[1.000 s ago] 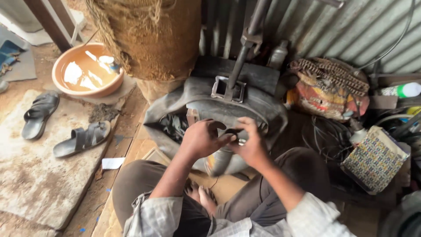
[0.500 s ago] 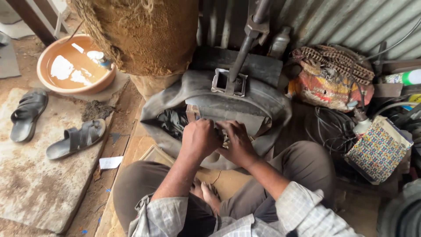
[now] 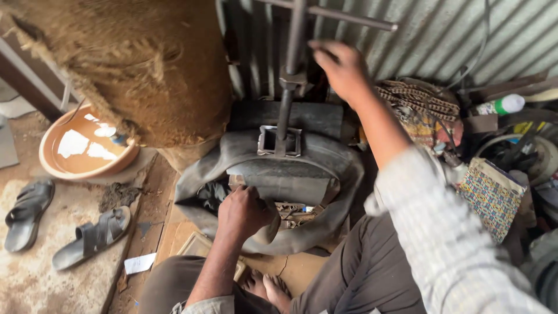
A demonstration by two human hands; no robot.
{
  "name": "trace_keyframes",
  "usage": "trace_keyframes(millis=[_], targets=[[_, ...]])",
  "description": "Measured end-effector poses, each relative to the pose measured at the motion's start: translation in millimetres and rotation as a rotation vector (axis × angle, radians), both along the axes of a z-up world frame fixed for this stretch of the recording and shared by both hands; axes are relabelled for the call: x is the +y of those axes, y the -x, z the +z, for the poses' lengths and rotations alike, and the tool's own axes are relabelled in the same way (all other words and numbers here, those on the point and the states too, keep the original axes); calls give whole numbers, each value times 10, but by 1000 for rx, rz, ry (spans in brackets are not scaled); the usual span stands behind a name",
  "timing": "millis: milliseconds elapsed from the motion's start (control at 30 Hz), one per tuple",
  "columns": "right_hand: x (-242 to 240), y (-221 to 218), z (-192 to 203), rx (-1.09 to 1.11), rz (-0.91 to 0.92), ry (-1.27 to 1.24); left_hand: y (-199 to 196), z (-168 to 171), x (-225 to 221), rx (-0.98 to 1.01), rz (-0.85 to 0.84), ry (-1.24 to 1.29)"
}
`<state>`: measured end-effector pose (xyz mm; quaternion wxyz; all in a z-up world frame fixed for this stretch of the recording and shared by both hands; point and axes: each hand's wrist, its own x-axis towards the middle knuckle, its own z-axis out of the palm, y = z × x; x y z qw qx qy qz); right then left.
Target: Vulcanizing a patch onto a tire inner tube using a heating press and lighting fuel with matches.
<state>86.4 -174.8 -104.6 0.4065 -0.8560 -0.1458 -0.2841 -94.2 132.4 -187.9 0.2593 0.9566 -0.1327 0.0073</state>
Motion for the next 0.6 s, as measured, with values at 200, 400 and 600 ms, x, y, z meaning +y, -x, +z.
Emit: trace_keyframes(millis=[200, 400, 600], targets=[[43, -677, 32, 58, 26, 205, -86, -16, -87, 176, 27, -164], [115, -657, 180, 47, 77, 262, -133, -118, -133, 247, 14, -234], [212, -698, 389, 423, -8, 215, -132, -104, -160, 283, 9, -243]])
